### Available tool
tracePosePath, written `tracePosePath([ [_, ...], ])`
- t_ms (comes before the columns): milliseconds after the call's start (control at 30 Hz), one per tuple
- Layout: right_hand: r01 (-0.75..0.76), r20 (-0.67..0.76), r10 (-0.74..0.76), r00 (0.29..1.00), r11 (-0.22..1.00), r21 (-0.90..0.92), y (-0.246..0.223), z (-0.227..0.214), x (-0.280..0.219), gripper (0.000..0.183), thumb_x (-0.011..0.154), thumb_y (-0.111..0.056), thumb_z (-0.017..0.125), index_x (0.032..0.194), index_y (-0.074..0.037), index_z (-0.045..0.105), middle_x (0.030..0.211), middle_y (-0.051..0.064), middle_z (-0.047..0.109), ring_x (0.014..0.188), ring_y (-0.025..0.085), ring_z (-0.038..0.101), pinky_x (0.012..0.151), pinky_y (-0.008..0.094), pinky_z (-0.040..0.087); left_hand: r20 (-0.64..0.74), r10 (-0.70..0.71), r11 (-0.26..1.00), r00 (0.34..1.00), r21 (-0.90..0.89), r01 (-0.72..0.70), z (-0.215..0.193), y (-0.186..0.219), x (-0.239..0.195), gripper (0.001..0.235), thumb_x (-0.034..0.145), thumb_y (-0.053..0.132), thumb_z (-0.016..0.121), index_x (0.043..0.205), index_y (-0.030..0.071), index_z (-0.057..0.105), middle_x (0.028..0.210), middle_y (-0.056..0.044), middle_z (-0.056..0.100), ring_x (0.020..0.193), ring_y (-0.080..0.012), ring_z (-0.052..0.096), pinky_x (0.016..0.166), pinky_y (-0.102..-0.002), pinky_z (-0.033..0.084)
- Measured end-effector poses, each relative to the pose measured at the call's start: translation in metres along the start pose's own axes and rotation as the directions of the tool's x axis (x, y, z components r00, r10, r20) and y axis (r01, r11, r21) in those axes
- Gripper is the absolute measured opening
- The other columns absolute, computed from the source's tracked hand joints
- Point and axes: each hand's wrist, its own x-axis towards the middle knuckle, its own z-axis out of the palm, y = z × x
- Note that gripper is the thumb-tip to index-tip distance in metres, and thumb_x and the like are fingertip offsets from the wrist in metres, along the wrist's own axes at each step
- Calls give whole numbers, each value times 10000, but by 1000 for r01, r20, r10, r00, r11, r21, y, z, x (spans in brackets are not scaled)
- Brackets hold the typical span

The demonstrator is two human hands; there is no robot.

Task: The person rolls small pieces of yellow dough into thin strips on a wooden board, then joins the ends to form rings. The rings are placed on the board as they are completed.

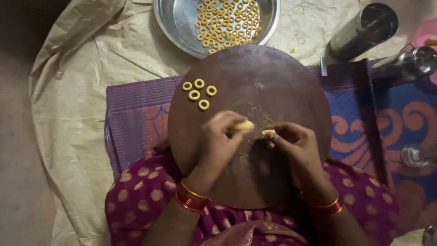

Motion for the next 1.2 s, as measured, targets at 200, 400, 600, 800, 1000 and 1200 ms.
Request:
tracePosePath([
  [200, 406, 221, -343, 913, 820, -403, -11, 10, -7, 404, 817, 101, 609, 1184, -4, 740, 1262, 107, 683, 1182, 224, 665, 998, 325, 542, -55, -149, 923, 987, -365, 119, -12, -26, 9, 275, 842, 76, 823, 1098, 51, 727, 1121, -41, 636, 1013, -159, 708, 904, -296, 612],
  [400, 466, 165, -440, 882, 774, -428, -19, 22, -9, 362, 864, 23, 696, 1218, -48, 689, 1254, 95, 719, 1169, 203, 699, 989, 303, 555, 72, -120, 973, 990, -188, 132, 13, -52, 2, 321, 790, 63, 896, 1080, 20, 766, 1000, -17, 728, 887, -115, 685, 756, -242, 566],
  [600, 398, 104, -389, 915, 834, -382, -16, 20, -5, 367, 829, -62, 780, 1193, -50, 733, 1214, 96, 713, 1092, 157, 702, 900, 285, 586, 326, -251, 734, 912, -550, 399, 36, -39, 0, 523, 810, 109, 877, 1272, 72, 634, 889, -7, 643, 731, -68, 618, 615, -222, 538],
  [800, 495, 49, -573, 818, 657, -568, -20, 6, 80, 262, 930, -146, 846, 1166, -89, 747, 1063, 73, 753, 933, 115, 725, 796, 261, 585, -143, 112, 961, 983, 266, -71, -24, -23, 21, 363, 936, 189, 824, 1238, 71, 661, 1236, -134, 603, 1142, -294, 648, 977, -395, 551],
  [1000, 572, 168, -686, 708, 417, -707, -24, 17, 173, 212, 959, -140, 838, 1141, -68, 756, 994, 106, 751, 863, 223, 704, 778, 352, 560, -97, 106, 885, 990, 463, -50, -59, -25, 49, 543, 789, 239, 870, 1226, 3, 650, 1326, -198, 531, 1172, -367, 565, 967, -464, 497],
  [1200, 561, 181, -628, 757, 482, -673, -24, 24, 179, 296, 884, -71, 758, 1163, -45, 663, 1064, 100, 724, 963, 236, 721, 846, 354, 575, -110, 122, 909, 986, 412, -66, -64, -44, 52, 470, 901, 179, 815, 1285, -20, 630, 1364, -192, 536, 1204, -375, 583, 996, -440, 509],
])
